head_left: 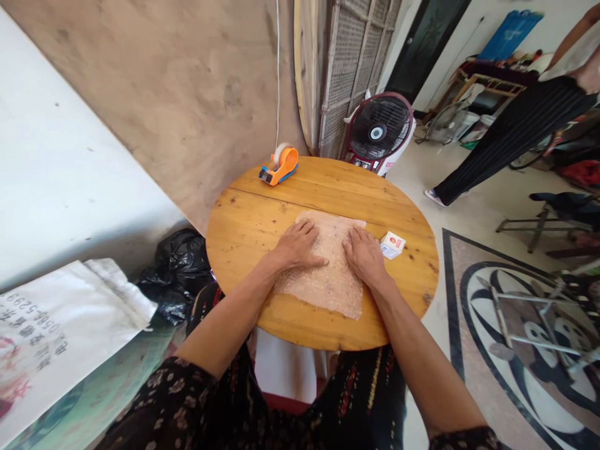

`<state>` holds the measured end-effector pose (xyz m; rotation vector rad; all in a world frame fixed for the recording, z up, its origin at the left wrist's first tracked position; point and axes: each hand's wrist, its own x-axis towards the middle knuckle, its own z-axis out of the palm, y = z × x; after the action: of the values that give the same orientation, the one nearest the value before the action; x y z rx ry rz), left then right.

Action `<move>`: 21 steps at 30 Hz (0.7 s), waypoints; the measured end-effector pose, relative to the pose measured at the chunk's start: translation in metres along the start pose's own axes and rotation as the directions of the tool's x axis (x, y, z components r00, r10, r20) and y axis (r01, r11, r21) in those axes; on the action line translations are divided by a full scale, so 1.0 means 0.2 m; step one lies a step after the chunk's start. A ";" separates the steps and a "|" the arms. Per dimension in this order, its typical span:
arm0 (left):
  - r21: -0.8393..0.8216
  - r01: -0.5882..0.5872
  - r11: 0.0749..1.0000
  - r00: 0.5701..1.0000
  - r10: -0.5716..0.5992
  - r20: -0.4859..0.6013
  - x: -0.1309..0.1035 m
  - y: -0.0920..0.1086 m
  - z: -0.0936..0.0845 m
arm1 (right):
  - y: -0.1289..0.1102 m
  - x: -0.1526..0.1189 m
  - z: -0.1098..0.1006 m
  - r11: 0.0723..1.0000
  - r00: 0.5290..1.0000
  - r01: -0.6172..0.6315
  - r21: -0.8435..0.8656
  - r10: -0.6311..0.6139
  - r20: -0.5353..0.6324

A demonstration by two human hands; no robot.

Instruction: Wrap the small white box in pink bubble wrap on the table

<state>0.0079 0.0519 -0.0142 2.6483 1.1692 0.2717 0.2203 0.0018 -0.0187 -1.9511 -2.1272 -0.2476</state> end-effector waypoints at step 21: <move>-0.006 -0.012 1.000 1.000 0.012 -0.028 0.00 0.01 -0.01 | -0.13 0.00 -0.06 0.931 0.926 0.362 0.041 -0.365 0.095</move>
<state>0.0080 0.0504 -0.0119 2.6555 1.1592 0.3148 0.1949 -0.0050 -0.0064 -1.5721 -2.5388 -0.1911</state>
